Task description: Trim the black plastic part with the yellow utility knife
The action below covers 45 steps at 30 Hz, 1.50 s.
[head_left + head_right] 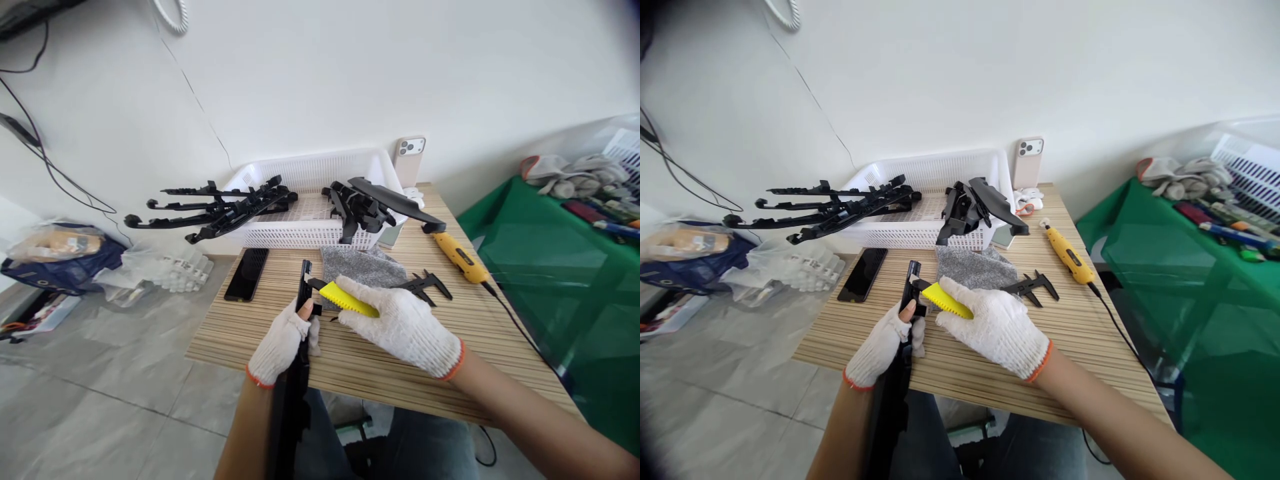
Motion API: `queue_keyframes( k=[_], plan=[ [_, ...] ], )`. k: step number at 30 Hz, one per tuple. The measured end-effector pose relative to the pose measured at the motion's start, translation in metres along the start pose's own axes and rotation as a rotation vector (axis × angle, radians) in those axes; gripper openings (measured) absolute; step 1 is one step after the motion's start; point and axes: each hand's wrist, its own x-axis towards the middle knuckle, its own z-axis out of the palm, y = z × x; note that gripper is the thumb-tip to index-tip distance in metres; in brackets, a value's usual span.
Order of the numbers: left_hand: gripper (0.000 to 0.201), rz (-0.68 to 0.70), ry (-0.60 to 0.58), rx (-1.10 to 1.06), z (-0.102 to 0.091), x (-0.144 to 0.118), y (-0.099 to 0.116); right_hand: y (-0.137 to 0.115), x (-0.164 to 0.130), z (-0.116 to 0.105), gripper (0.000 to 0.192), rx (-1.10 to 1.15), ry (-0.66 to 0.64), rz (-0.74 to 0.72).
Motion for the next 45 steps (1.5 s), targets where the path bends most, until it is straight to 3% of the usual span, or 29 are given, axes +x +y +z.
queue_keyframes(
  k=[11, 28, 38, 45],
  plan=[
    [0.073, -0.037, 0.016, -0.017, 0.001, 0.0, -0.001, 0.005, 0.0, 0.001, 0.051, -0.027, 0.077, -0.077],
    [0.067, 0.008, -0.052, 0.034, -0.006, 0.005, -0.009, 0.015, 0.0, 0.008, 0.05, -0.357, 0.277, -0.271],
    [0.067, -0.007, -0.033, -0.018, -0.003, 0.001, -0.007, 0.012, -0.001, 0.005, 0.052, -0.281, 0.203, -0.252],
    [0.064, -0.005, -0.048, -0.024, -0.005, 0.001, -0.009, 0.012, -0.001, 0.005, 0.052, -0.286, 0.229, -0.273]
  ],
)
